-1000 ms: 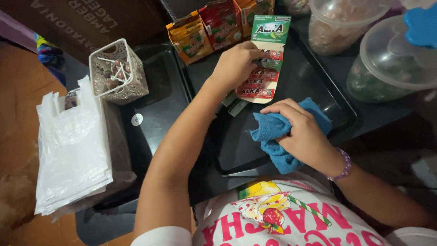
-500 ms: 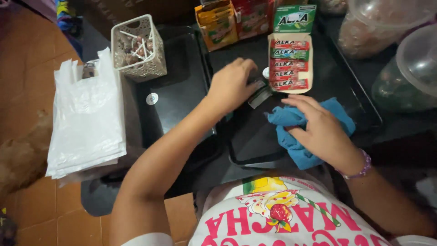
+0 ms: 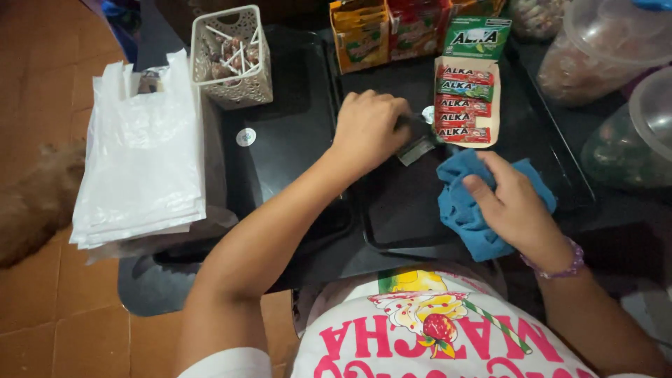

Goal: Organizing small product boxes and sorting lollipops into a basket on a counter.

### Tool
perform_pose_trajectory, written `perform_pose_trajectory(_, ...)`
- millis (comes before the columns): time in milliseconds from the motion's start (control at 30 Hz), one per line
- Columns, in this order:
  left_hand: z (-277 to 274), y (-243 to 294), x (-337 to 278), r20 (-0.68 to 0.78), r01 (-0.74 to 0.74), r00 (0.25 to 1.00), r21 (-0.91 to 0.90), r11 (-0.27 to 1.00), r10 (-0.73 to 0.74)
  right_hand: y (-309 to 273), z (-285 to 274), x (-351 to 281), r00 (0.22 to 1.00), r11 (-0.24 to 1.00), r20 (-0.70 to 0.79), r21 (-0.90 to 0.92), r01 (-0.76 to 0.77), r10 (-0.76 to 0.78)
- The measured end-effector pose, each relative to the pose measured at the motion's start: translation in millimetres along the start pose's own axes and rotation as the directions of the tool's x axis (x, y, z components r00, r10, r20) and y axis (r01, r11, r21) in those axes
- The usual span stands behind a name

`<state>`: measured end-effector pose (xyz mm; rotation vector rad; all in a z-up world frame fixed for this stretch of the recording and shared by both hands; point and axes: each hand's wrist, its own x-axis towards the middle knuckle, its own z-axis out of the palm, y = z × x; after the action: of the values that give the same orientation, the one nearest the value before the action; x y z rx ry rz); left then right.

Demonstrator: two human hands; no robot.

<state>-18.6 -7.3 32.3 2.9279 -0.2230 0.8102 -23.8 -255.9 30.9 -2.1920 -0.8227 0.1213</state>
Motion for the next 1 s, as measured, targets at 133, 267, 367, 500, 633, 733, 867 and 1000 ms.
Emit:
perform_pose_trajectory(133, -24.2, 40.3, -6.4, 0.143, 0.024, 0.982, -0.737, 0.676, 0.12, -2.4, -2.4, -5.5, 1.0, 0.998, -0.019, 0.064, -0.013, 0.014)
perform_pose_trajectory(267, -9.0, 73.8, -23.8, 0.171, 0.054, 0.978, -0.76, 0.648, 0.119, -14.7, -2.4, -3.1, 0.947, 0.952, 0.093, 0.017, 0.306, -0.307)
perform_pose_trajectory(367, -13.5, 66.3, -22.9, -0.083, -0.212, 0.974, -0.671, 0.71, 0.212, -11.8, -2.9, 0.4, 0.981, 0.984, 0.141, 0.138, 0.114, -0.134)
perform_pose_trajectory(500, -20.4, 63.0, -22.1, -0.071, -0.163, 0.986, -0.624, 0.764, 0.152, 23.5, 9.2, -5.5, 1.0, 0.987, 0.007, 0.163, -0.005, 0.004)
perform_pose_trajectory(633, -16.7, 60.1, -17.6, -0.124, -0.132, 0.991, -0.775, 0.618, 0.056, 24.1, 7.6, -8.1, 0.99, 0.985, -0.126, 0.166, -0.044, 0.066)
perform_pose_trajectory(733, -17.4, 58.5, -12.8, -0.157, -0.196, 0.98, -0.838, 0.509, 0.12, 45.9, 11.2, -8.0, 0.988, 0.976, -0.116, 0.2, -0.081, 0.106)
perform_pose_trajectory(867, -29.2, 43.7, -1.4, -0.195, -0.456, 0.883, -0.578, 0.677, 0.427, 34.3, 13.1, -6.7, 0.992, 0.967, -0.077, 0.244, -0.074, 0.095)
perform_pose_trajectory(1000, -44.3, 45.2, 8.4, -0.172, -0.549, 0.827, -0.448, 0.705, 0.535, 18.5, 6.5, -4.8, 0.992, 0.969, -0.093, 0.242, -0.057, 0.081)
